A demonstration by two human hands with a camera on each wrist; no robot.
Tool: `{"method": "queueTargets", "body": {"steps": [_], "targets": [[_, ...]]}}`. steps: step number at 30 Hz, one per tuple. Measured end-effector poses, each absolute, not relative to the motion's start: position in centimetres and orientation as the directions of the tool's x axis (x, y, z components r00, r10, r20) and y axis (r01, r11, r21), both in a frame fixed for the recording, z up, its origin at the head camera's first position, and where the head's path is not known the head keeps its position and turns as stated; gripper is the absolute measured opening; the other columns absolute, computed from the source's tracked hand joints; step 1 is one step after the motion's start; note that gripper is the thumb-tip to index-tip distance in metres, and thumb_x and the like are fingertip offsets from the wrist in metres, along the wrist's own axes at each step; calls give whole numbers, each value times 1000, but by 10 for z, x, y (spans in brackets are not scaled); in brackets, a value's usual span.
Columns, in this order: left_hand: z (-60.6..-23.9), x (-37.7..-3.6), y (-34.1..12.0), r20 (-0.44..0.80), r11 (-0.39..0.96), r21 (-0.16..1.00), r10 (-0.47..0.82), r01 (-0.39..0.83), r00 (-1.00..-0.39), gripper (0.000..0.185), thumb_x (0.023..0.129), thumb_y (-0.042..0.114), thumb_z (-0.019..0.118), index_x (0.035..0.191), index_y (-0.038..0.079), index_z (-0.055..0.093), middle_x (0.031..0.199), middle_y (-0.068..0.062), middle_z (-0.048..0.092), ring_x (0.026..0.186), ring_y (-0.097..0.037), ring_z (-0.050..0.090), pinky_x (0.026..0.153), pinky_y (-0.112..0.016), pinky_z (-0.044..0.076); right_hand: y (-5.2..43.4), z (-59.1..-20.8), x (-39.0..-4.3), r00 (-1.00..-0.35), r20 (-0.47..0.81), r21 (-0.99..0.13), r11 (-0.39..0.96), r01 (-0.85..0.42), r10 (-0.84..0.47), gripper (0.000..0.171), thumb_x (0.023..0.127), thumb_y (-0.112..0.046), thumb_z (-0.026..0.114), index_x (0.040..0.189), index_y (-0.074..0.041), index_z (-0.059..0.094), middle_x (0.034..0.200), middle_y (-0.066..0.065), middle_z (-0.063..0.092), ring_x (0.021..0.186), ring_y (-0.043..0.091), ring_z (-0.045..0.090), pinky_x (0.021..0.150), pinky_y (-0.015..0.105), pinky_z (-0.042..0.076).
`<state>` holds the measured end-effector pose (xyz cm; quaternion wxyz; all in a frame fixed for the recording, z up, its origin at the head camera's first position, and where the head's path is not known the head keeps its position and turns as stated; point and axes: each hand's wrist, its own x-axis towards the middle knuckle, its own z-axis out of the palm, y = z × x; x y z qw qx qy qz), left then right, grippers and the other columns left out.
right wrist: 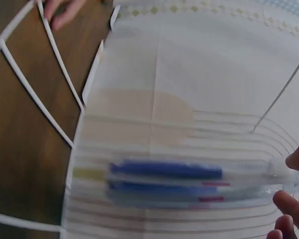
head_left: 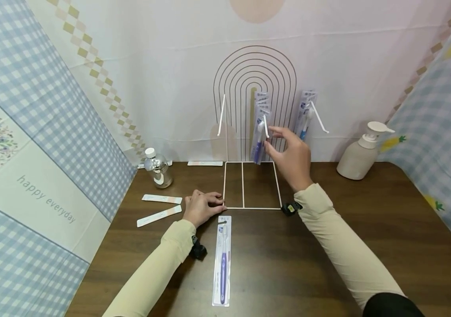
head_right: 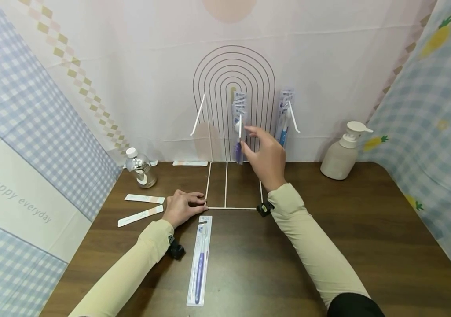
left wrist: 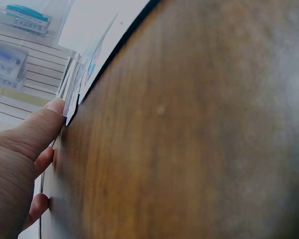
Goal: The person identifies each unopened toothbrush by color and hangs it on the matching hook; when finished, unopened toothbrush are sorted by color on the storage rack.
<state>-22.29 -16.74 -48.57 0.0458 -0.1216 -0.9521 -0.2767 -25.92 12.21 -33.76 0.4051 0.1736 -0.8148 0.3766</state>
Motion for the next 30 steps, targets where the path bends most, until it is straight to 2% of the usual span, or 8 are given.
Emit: {"method": "queueTargets", "body": {"steps": [1, 2, 6, 10, 13, 16, 20, 30], "targets": [[-486, -223, -168, 152, 818, 515, 207, 256, -967, 24, 89, 46, 85, 109, 33, 86, 135, 18, 69, 109, -20, 52, 95, -52, 31, 121, -342, -254, -619, 785, -480, 647, -592, 16, 36, 87, -13, 87, 122, -8, 77, 106, 11, 80, 79, 30, 71, 62, 36, 45], [-486, -222, -168, 150, 819, 514, 207, 255, -967, 24, 89, 46, 85, 109, 33, 86, 135, 18, 69, 109, -19, 52, 95, -52, 31, 119, -347, -249, -634, 773, -491, 638, -593, 6, 34, 87, -12, 87, 119, -7, 77, 104, 12, 80, 74, 30, 69, 59, 35, 44], [-486, -221, -168, 154, 822, 510, 203, 254, -967, 24, 89, 46, 85, 109, 33, 86, 136, 17, 69, 108, -19, 52, 94, -52, 31, 106, -376, -222, -743, 664, -551, 616, -563, -84, 29, 88, -16, 87, 115, -10, 77, 95, 7, 79, 52, 21, 50, 51, 32, 36], [-486, -222, -168, 160, 823, 504, 210, 263, -965, 24, 89, 46, 85, 108, 32, 86, 135, 18, 70, 106, -19, 52, 95, -52, 31, 90, -414, -194, -860, 477, -650, 585, -484, -181, 30, 92, -22, 84, 120, -12, 77, 90, 1, 77, 58, 12, 57, 56, 30, 45], [-486, -223, -167, 170, 818, 507, 215, 273, -962, 24, 89, 45, 85, 109, 31, 86, 134, 17, 70, 106, -19, 52, 95, -52, 31, 79, -440, -176, -907, 347, -700, 578, -419, -237, 32, 94, -24, 83, 123, -12, 78, 85, -3, 76, 70, 10, 65, 65, 32, 52], [-485, -224, -166, 183, 813, 510, 217, 281, -959, 25, 90, 45, 85, 109, 30, 86, 133, 16, 71, 105, -20, 53, 95, -53, 31, 70, -458, -162, -927, 264, -721, 584, -374, -267, 33, 93, -25, 83, 123, -13, 78, 79, -9, 72, 71, 9, 65, 69, 34, 52], [-485, -226, -166, 189, 817, 505, 212, 280, -959, 24, 89, 44, 86, 108, 30, 86, 132, 17, 71, 105, -18, 53, 95, -53, 31, 60, -470, -152, -933, 198, -741, 577, -343, -300, 33, 92, -26, 83, 123, -13, 78, 74, -14, 68, 65, 4, 58, 66, 31, 48], [-487, -227, -168, 162, 823, 503, 208, 262, -965, 25, 89, 47, 85, 109, 32, 86, 135, 17, 70, 107, -18, 51, 96, -53, 31, 44, -477, -145, -923, 139, -704, 620, -347, -359, 38, 89, -32, 86, 121, -13, 77, 72, -11, 58, 60, 5, 49, 59, 28, 42]]}}
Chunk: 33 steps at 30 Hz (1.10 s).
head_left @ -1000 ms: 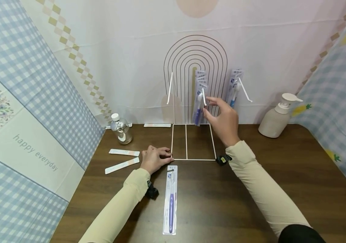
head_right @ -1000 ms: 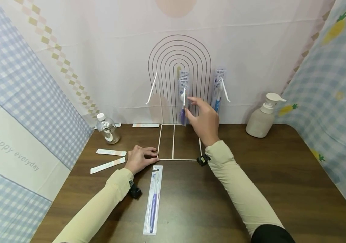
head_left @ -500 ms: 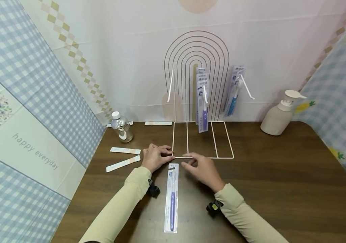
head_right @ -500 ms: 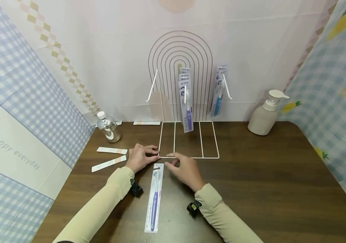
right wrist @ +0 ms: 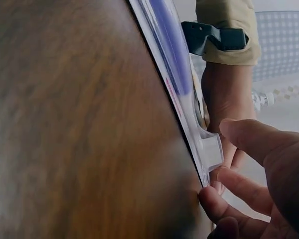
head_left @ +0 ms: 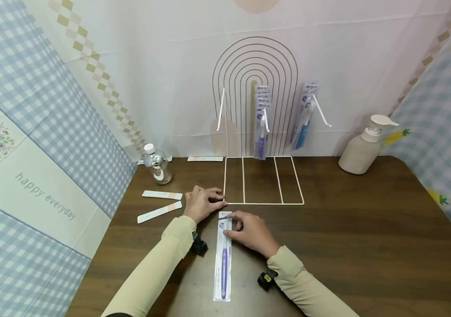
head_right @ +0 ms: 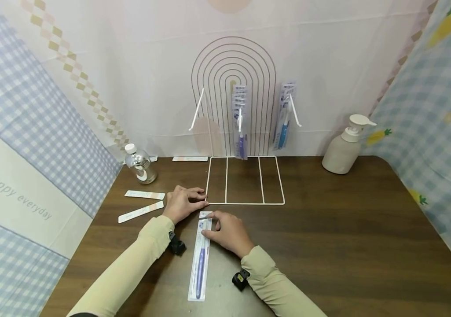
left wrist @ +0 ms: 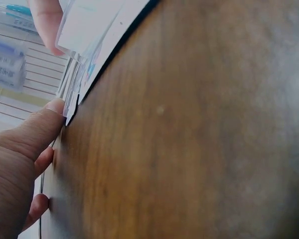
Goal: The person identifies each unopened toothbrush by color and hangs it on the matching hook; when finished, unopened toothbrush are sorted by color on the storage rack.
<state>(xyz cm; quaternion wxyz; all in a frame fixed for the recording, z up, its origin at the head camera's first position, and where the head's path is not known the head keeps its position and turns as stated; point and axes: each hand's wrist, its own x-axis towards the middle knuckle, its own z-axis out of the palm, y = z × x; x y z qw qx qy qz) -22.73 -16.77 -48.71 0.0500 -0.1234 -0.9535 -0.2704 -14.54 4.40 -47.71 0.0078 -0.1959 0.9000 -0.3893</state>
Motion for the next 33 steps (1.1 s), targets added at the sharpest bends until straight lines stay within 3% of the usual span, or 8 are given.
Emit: {"method": "queueTargets", "body": {"steps": [8, 16, 20, 23, 27, 33], "targets": [[-488, -225, -170, 172, 811, 521, 206, 267, -963, 24, 89, 45, 85, 109, 31, 86, 133, 18, 71, 107, -19, 53, 97, -53, 31, 36, -481, -148, -938, 136, -665, 672, -326, -320, 26, 85, -36, 88, 104, -22, 77, 74, -11, 56, 62, 6, 49, 54, 28, 40], [-488, -220, -170, 172, 817, 514, 202, 263, -964, 24, 89, 44, 86, 109, 30, 86, 134, 16, 71, 105, -19, 52, 96, -53, 31, 57, -479, -153, -928, 247, -731, 575, -368, -280, 27, 81, -20, 88, 104, -13, 75, 83, -2, 70, 75, 15, 63, 70, 32, 49], [-486, -222, -168, 184, 805, 526, 206, 273, -961, 23, 88, 43, 86, 107, 30, 87, 132, 17, 71, 104, -19, 52, 95, -53, 31, 80, -459, -163, -905, 350, -742, 518, -426, -243, 33, 82, -12, 88, 111, -9, 73, 81, -2, 74, 68, 15, 66, 62, 31, 50], [-485, -223, -167, 179, 796, 540, 210, 274, -961, 22, 89, 43, 86, 107, 29, 87, 133, 16, 71, 104, -19, 51, 96, -54, 31, 97, -433, -171, -835, 507, -653, 537, -534, -215, 38, 82, -10, 89, 115, -7, 72, 84, 1, 76, 63, 15, 64, 56, 29, 47], [-484, -223, -167, 174, 796, 540, 210, 271, -962, 22, 89, 42, 86, 106, 29, 87, 133, 16, 71, 105, -19, 51, 96, -54, 30, 115, -390, -174, -688, 703, -465, 615, -637, -180, 41, 82, -10, 90, 120, -8, 74, 91, 6, 77, 57, 14, 53, 52, 29, 41], [-484, -224, -166, 163, 807, 529, 208, 264, -964, 23, 89, 43, 86, 108, 30, 86, 134, 17, 70, 108, -20, 52, 95, -53, 30, 131, -338, -171, -503, 854, -320, 633, -705, -129, 41, 84, -8, 86, 124, -7, 77, 95, 8, 77, 54, 9, 42, 51, 25, 36]]}}
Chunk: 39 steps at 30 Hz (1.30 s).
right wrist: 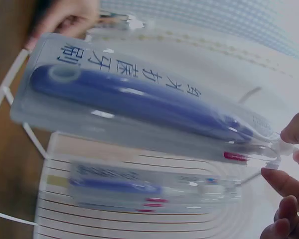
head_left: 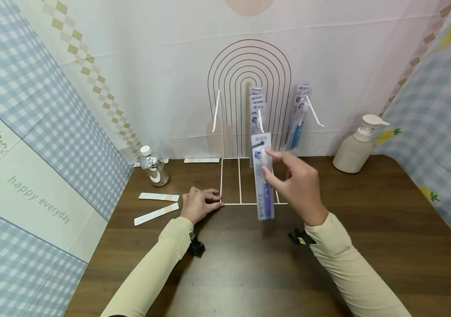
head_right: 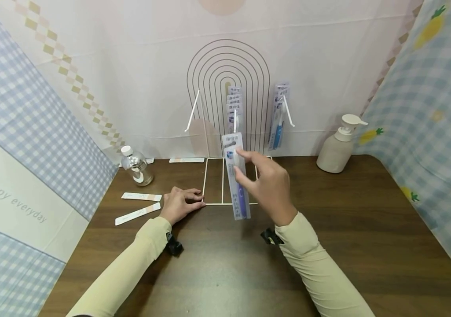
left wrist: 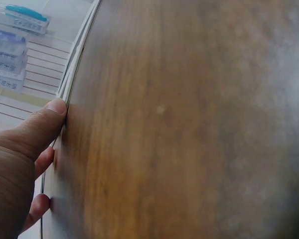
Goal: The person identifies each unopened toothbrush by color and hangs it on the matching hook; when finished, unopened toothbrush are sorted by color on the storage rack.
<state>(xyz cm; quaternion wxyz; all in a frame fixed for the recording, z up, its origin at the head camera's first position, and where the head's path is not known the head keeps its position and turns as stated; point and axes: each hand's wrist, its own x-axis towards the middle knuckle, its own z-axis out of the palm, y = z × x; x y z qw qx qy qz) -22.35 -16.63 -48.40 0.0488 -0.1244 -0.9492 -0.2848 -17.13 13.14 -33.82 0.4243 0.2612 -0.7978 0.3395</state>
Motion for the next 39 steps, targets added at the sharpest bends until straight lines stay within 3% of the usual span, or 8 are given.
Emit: {"method": "queueTargets", "body": {"steps": [7, 19, 22, 25, 28, 34, 36, 39], "targets": [[-484, -227, -168, 163, 809, 525, 210, 265, -964, 23, 89, 43, 86, 108, 31, 86, 134, 17, 70, 109, -20, 52, 96, -53, 30, 132, -318, -175, -464, 883, -308, 652, -693, -76, 40, 89, -12, 83, 128, -9, 78, 96, 7, 79, 54, 12, 40, 53, 26, 32], [-483, -226, -170, 166, 818, 510, 207, 264, -964, 23, 89, 44, 85, 108, 30, 86, 134, 16, 71, 111, -22, 53, 94, -53, 31, 121, -329, -205, -546, 836, -391, 644, -658, -50, 38, 90, -14, 84, 127, -10, 78, 108, 9, 80, 50, 9, 38, 49, 27, 29], [-483, -226, -170, 173, 821, 505, 207, 267, -963, 23, 89, 43, 85, 108, 30, 86, 134, 15, 71, 110, -22, 53, 94, -53, 31, 117, -332, -218, -568, 822, -410, 654, -635, -37, 36, 91, -17, 84, 126, -9, 77, 110, 10, 80, 48, 13, 45, 47, 29, 29], [-483, -226, -170, 168, 821, 508, 204, 262, -965, 24, 89, 43, 85, 109, 30, 86, 135, 15, 70, 109, -21, 53, 94, -53, 31, 114, -334, -231, -577, 816, -424, 660, -620, -18, 34, 92, -17, 83, 125, -7, 76, 111, 12, 79, 59, 23, 64, 49, 32, 33], [-484, -227, -168, 159, 824, 506, 202, 255, -966, 24, 89, 44, 85, 109, 30, 86, 136, 15, 70, 108, -20, 52, 94, -53, 31, 114, -334, -241, -582, 813, -428, 668, -608, -8, 34, 93, -16, 82, 125, -6, 75, 114, 12, 79, 81, 30, 75, 53, 37, 42], [-487, -227, -164, 150, 826, 506, 200, 249, -968, 24, 88, 45, 86, 108, 31, 86, 135, 15, 70, 110, -20, 52, 96, -54, 31, 118, -336, -253, -591, 806, -429, 680, -595, -9, 34, 94, -15, 81, 126, -5, 73, 121, 9, 77, 94, 30, 77, 61, 43, 53], [-488, -227, -164, 148, 825, 507, 201, 249, -968, 25, 88, 46, 86, 108, 31, 86, 136, 15, 70, 111, -20, 52, 97, -54, 31, 119, -336, -254, -593, 805, -426, 686, -590, -10, 35, 94, -16, 81, 126, -6, 72, 121, 9, 77, 93, 29, 77, 59, 41, 51], [-487, -227, -165, 144, 826, 505, 204, 249, -968, 25, 89, 46, 85, 109, 31, 86, 136, 16, 70, 113, -21, 53, 97, -54, 31, 121, -337, -254, -597, 802, -421, 698, -579, -11, 37, 94, -16, 81, 129, -9, 72, 118, 10, 78, 68, 25, 69, 51, 38, 42]]}}
